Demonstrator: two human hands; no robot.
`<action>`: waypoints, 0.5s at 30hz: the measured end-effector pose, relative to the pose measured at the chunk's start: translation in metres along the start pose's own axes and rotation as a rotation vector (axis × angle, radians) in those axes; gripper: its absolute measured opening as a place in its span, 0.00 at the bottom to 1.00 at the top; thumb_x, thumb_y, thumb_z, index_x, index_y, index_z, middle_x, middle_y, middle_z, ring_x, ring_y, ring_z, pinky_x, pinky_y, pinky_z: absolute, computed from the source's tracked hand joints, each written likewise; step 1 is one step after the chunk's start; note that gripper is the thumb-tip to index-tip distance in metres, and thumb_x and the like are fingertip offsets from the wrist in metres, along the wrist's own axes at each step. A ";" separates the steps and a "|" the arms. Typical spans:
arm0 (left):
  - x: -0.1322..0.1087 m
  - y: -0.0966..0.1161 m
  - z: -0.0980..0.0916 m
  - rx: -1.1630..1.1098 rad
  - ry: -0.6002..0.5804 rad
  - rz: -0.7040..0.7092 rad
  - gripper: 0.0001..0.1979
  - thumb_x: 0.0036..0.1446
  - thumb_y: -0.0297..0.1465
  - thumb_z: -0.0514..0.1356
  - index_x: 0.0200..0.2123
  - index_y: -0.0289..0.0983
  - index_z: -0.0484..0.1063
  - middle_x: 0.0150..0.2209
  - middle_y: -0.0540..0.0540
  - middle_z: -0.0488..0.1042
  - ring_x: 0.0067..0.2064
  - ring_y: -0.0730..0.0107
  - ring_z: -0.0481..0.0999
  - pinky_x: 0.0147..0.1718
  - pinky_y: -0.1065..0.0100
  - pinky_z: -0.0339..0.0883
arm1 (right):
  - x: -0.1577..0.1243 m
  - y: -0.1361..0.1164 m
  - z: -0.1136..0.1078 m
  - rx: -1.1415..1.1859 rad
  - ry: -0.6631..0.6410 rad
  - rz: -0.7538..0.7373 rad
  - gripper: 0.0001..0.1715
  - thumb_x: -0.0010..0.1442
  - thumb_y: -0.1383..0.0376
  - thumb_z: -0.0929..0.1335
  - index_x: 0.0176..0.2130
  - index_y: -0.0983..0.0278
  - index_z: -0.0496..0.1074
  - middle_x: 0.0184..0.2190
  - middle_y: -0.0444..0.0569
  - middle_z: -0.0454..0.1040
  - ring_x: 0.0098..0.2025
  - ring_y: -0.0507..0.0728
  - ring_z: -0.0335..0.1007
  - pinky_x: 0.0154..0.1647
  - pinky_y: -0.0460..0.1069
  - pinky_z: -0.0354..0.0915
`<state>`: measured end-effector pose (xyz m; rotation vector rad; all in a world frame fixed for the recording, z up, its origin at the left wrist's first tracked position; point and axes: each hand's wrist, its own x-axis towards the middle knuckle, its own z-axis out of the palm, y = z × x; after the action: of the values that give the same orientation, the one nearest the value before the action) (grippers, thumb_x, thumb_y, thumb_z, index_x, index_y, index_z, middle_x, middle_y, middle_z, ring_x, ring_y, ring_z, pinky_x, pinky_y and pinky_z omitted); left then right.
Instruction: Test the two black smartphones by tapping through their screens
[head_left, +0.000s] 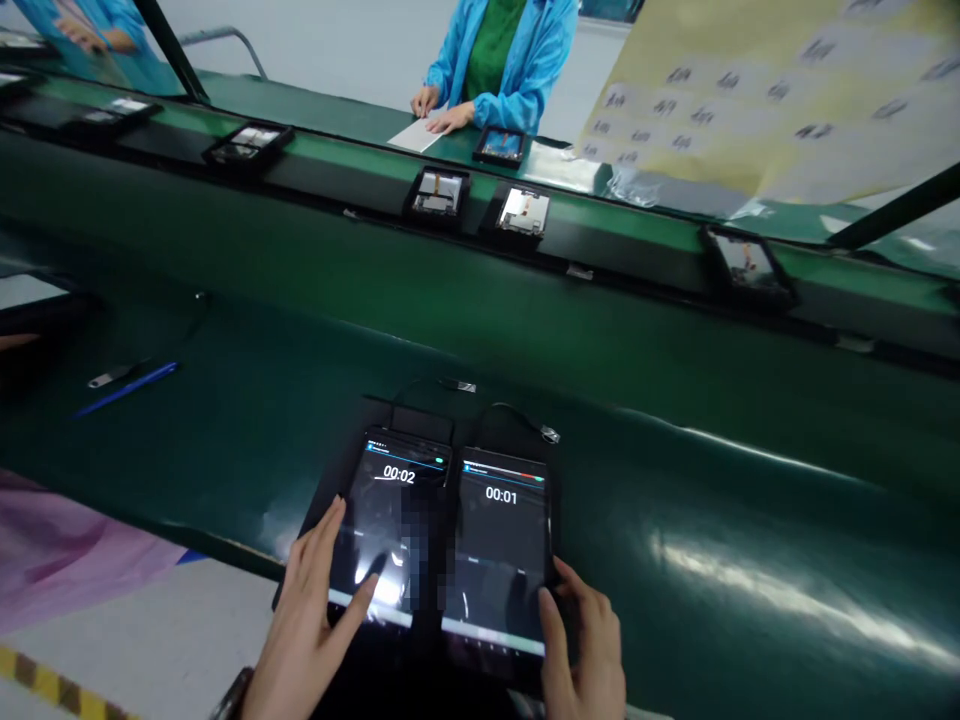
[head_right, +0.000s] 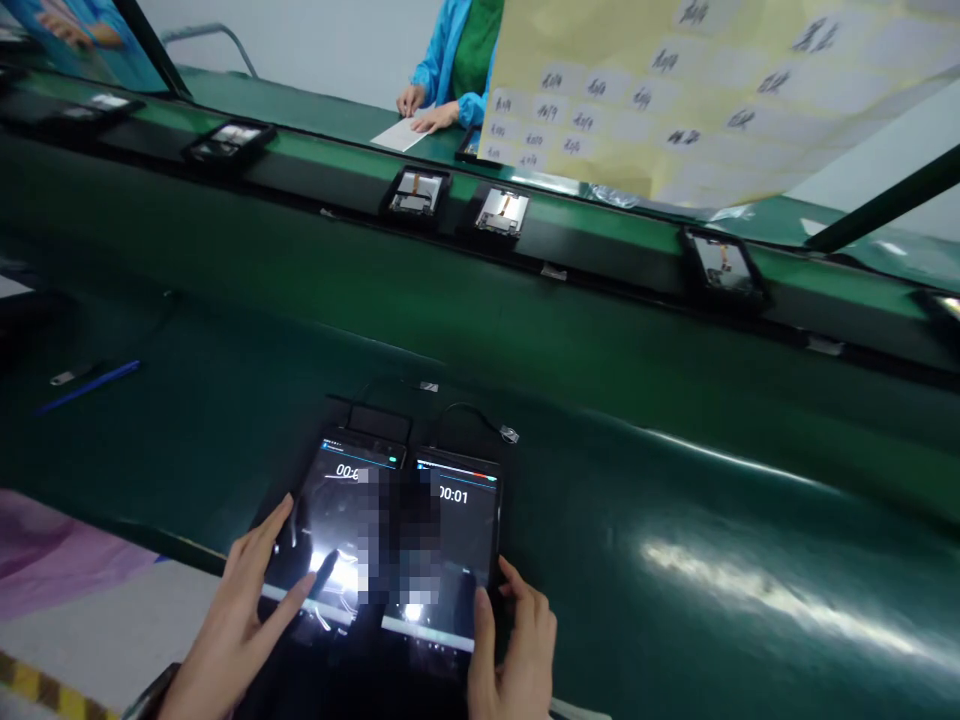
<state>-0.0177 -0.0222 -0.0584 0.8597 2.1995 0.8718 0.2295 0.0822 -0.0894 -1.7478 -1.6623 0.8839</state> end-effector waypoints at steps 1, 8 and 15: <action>0.000 0.007 0.001 -0.059 0.019 -0.043 0.33 0.69 0.51 0.55 0.73 0.58 0.50 0.76 0.48 0.53 0.75 0.47 0.50 0.61 0.42 0.69 | 0.002 -0.003 -0.001 0.027 -0.014 0.070 0.32 0.70 0.40 0.63 0.56 0.60 0.70 0.43 0.50 0.71 0.45 0.64 0.69 0.47 0.55 0.62; 0.029 0.012 0.001 -0.295 0.146 -0.133 0.38 0.59 0.55 0.60 0.66 0.40 0.64 0.68 0.36 0.64 0.69 0.44 0.62 0.70 0.45 0.49 | 0.036 -0.019 0.000 0.176 -0.274 0.237 0.39 0.60 0.30 0.62 0.31 0.61 0.72 0.33 0.50 0.73 0.40 0.63 0.70 0.43 0.52 0.63; 0.055 -0.001 -0.012 -0.354 0.052 -0.250 0.45 0.49 0.59 0.64 0.62 0.35 0.68 0.64 0.31 0.67 0.69 0.40 0.62 0.71 0.44 0.49 | 0.023 -0.027 -0.010 0.147 -0.049 0.184 0.35 0.63 0.32 0.65 0.37 0.60 0.72 0.30 0.45 0.73 0.32 0.57 0.69 0.34 0.49 0.64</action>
<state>-0.0594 0.0144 -0.0683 0.3884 2.0516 1.1205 0.2209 0.1070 -0.0642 -1.8098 -1.4434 1.1118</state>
